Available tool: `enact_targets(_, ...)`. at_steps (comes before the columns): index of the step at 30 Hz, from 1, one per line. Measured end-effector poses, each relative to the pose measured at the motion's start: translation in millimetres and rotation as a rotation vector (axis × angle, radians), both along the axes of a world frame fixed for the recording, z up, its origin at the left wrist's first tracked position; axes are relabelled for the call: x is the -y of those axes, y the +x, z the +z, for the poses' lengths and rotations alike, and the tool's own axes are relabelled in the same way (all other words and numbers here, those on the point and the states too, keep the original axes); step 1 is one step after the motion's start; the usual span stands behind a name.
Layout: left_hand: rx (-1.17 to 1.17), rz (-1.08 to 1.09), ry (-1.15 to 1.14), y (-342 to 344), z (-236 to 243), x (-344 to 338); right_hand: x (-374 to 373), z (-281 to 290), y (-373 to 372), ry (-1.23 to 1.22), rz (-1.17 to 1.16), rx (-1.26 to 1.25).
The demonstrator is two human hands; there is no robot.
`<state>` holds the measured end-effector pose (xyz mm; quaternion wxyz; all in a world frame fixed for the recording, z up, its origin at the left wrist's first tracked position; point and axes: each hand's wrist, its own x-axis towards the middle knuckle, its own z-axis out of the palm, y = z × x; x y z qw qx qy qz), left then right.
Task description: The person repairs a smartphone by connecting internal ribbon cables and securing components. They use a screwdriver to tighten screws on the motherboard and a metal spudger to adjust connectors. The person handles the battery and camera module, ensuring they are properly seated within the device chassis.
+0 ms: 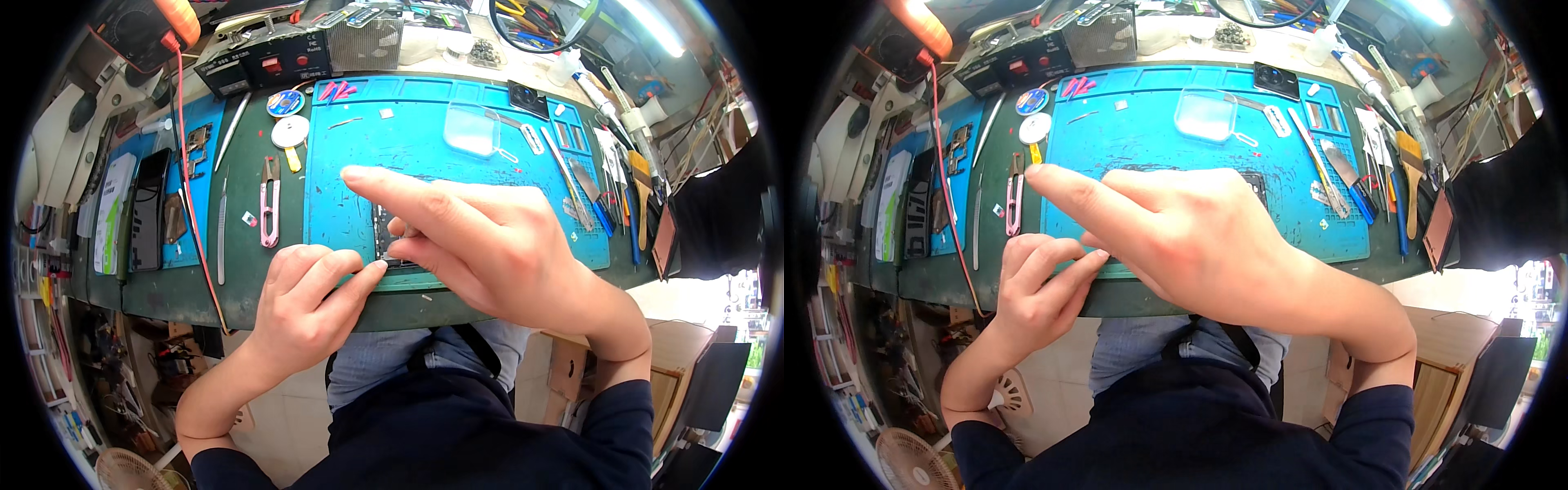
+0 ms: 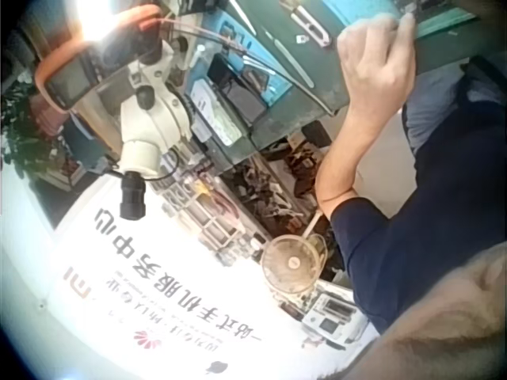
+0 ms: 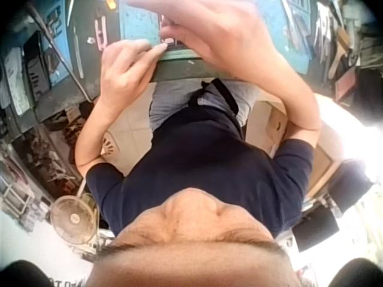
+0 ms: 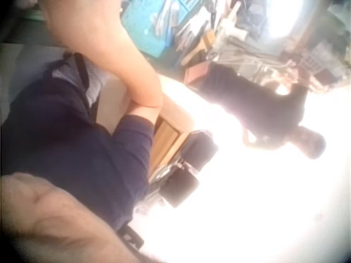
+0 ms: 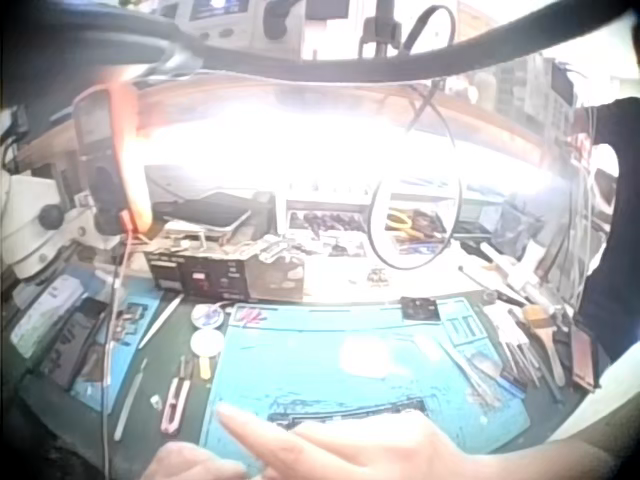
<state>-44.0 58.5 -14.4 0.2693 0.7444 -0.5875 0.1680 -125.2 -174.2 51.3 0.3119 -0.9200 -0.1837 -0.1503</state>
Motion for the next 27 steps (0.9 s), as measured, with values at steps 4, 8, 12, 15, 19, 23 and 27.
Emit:
enact_targets(4,0.052,-0.018,0.006,0.8,-0.4,1.0,-2.6,-2.3,3.2,0.050,0.016,0.036)
enact_targets(8,0.157,-0.028,0.029,0.6,-0.7,0.0,-2.3,-0.4,2.8,0.028,-0.002,0.017)
enact_targets(12,0.177,-0.043,0.037,-0.3,-0.9,0.6,-0.5,2.2,0.9,0.032,0.004,-0.026)
enact_targets(15,0.151,-0.043,0.027,0.3,-2.0,0.7,1.8,3.2,1.7,0.003,0.020,-0.038)
enact_targets(19,0.120,-0.032,-0.012,1.7,-0.7,1.6,0.2,0.4,4.8,0.055,0.051,0.008)
enact_targets(23,0.155,0.056,-0.082,4.3,-3.4,-0.9,0.0,3.0,2.8,0.060,0.026,-0.015)
enact_targets(27,0.126,0.002,0.000,4.7,-2.8,0.2,0.3,1.0,5.6,0.064,0.039,-0.032)
